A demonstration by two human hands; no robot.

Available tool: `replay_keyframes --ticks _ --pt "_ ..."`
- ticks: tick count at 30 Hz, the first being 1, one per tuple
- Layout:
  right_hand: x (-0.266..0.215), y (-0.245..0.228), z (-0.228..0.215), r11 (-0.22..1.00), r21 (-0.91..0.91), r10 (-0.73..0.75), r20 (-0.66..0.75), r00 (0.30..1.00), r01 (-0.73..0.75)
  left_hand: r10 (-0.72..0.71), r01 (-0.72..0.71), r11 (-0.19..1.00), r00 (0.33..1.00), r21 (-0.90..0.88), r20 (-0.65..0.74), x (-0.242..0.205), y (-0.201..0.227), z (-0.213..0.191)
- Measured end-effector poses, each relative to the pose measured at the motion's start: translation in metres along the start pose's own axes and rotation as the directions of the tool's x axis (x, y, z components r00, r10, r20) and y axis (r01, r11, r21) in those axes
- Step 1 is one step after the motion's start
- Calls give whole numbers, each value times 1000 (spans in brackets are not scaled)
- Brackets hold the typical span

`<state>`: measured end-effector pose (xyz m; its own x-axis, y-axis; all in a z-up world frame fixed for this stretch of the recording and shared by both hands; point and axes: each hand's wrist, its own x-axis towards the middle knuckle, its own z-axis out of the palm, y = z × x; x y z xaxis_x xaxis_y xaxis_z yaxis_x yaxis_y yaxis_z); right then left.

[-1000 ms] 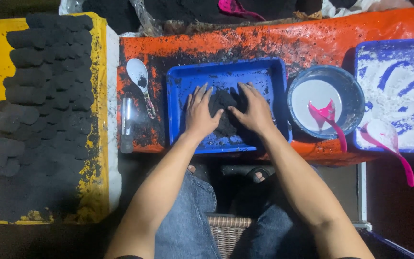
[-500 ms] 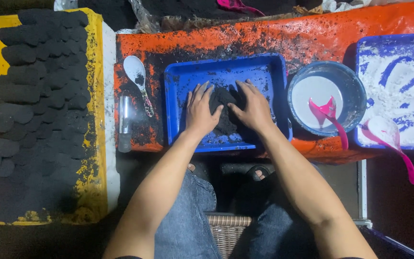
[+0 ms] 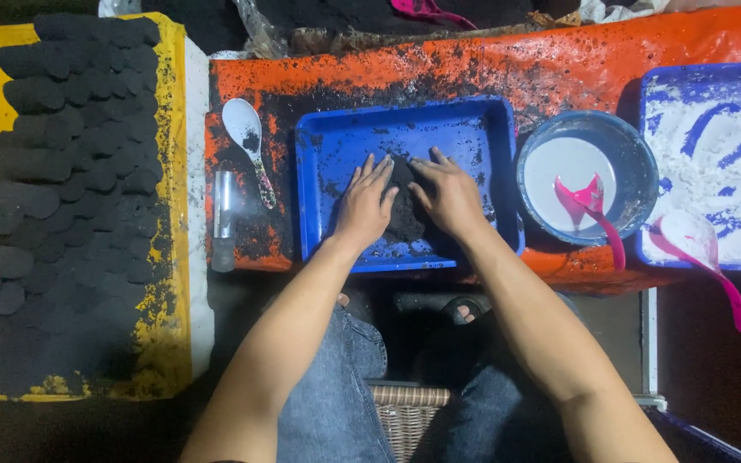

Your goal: The person scoops a dark granular substance from a large bag into a blue tray using a pink scoop. They then mix the dark material with their hands, adding a white liquid from a bowl to the mixture and kneading it together.

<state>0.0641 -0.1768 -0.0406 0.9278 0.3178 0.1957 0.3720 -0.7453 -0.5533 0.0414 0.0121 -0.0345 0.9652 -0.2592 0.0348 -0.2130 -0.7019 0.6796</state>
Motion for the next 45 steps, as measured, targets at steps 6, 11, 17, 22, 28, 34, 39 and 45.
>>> replay_keyframes --ticks 6,11,17,22,28,34,39,45 --pt "1 6 4 1000 -14 -13 -5 1000 13 1 -1 999 1000 -34 -4 2 2 0" --pt "1 7 7 998 -64 -22 -13 1000 21 25 -26 999 1000 -31 -17 2 -4 6" --pt "5 3 6 998 -52 -31 -14 999 30 19 -21 998 1000 -60 -25 5 -2 4" --pt "3 4 7 997 -61 -38 -25 999 37 20 -22 997 1000 -70 -22 7 -1 4" --pt "4 1 3 999 48 2 -29 1000 0 39 -41 995 999 -96 -17 9 0 2" --pt "5 -5 -7 1000 26 -8 -28 1000 9 54 -58 993 998 -104 -37 9 7 -5" --pt "3 1 -8 999 28 30 -6 1000 -30 54 -58 991 998 -121 -34 6 3 -2" --pt "4 5 -6 1000 -9 16 -3 1000 -16 49 -60 990 995 -126 -84 9 -6 3"
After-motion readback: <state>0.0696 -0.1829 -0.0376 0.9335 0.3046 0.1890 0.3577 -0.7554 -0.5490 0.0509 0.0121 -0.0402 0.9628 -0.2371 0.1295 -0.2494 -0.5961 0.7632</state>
